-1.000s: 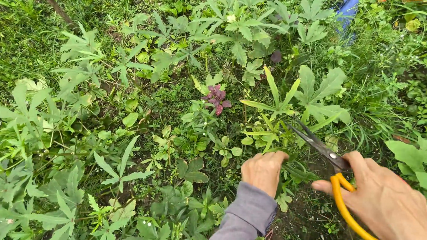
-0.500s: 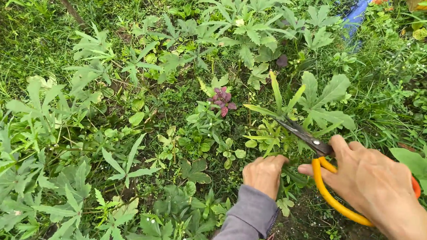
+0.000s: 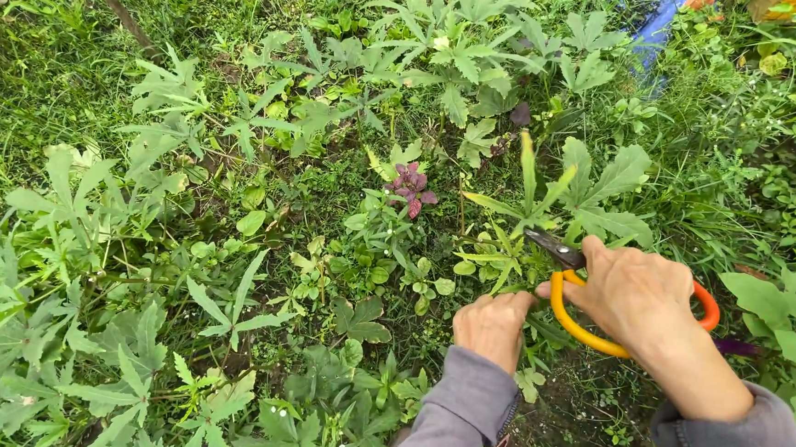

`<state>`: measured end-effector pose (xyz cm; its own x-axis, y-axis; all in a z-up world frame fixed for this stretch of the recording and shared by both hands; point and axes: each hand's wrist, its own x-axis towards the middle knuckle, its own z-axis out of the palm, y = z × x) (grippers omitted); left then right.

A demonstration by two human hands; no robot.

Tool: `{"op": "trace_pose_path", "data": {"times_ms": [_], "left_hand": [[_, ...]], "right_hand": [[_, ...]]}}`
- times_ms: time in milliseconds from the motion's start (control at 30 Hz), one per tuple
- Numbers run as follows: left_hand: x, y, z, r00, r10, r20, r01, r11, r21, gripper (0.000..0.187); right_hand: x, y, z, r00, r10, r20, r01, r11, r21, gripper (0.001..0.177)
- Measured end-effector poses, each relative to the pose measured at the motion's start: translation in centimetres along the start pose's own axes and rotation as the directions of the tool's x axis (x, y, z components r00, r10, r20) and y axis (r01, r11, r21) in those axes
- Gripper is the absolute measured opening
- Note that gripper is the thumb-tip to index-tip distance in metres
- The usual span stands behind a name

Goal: Harvesting lemongrass and other green leaves from a garden using scissors.

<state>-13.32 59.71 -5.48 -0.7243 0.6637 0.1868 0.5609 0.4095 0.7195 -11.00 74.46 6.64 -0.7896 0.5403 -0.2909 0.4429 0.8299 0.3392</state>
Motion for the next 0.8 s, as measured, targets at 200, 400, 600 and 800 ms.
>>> {"op": "trace_pose_path", "data": {"times_ms": [200, 400, 600, 800], "left_hand": [[-0.3, -0.5, 0.1, 1.0, 0.008, -0.03, -0.008, 1.0, -0.013, 0.02], [0.6, 0.9, -0.3, 0.996, -0.01, -0.089, 0.003, 0.997, -0.082, 0.026], [0.9, 1.7, -2.9, 0.982, -0.111, -0.156, 0.078, 0.976, -0.203, 0.023], [-0.1, -0.7, -6.8, 0.926, -0.299, -0.229, 0.241, 0.938, -0.249, 0.017]], "right_hand": [[-0.5, 1.4, 1.3, 0.994, -0.064, -0.093, 0.072, 0.993, 0.088, 0.059], [-1.5, 1.6, -1.1, 0.998, 0.029, 0.057, -0.048, 0.921, 0.388, 0.052], [-2.8, -0.7, -1.1, 0.917, -0.15, 0.37, -0.293, 0.378, 0.878, 0.045], [-4.3, -4.8, 0.9, 0.843, -0.327, 0.427, -0.374, 0.214, 0.903, 0.049]]}}
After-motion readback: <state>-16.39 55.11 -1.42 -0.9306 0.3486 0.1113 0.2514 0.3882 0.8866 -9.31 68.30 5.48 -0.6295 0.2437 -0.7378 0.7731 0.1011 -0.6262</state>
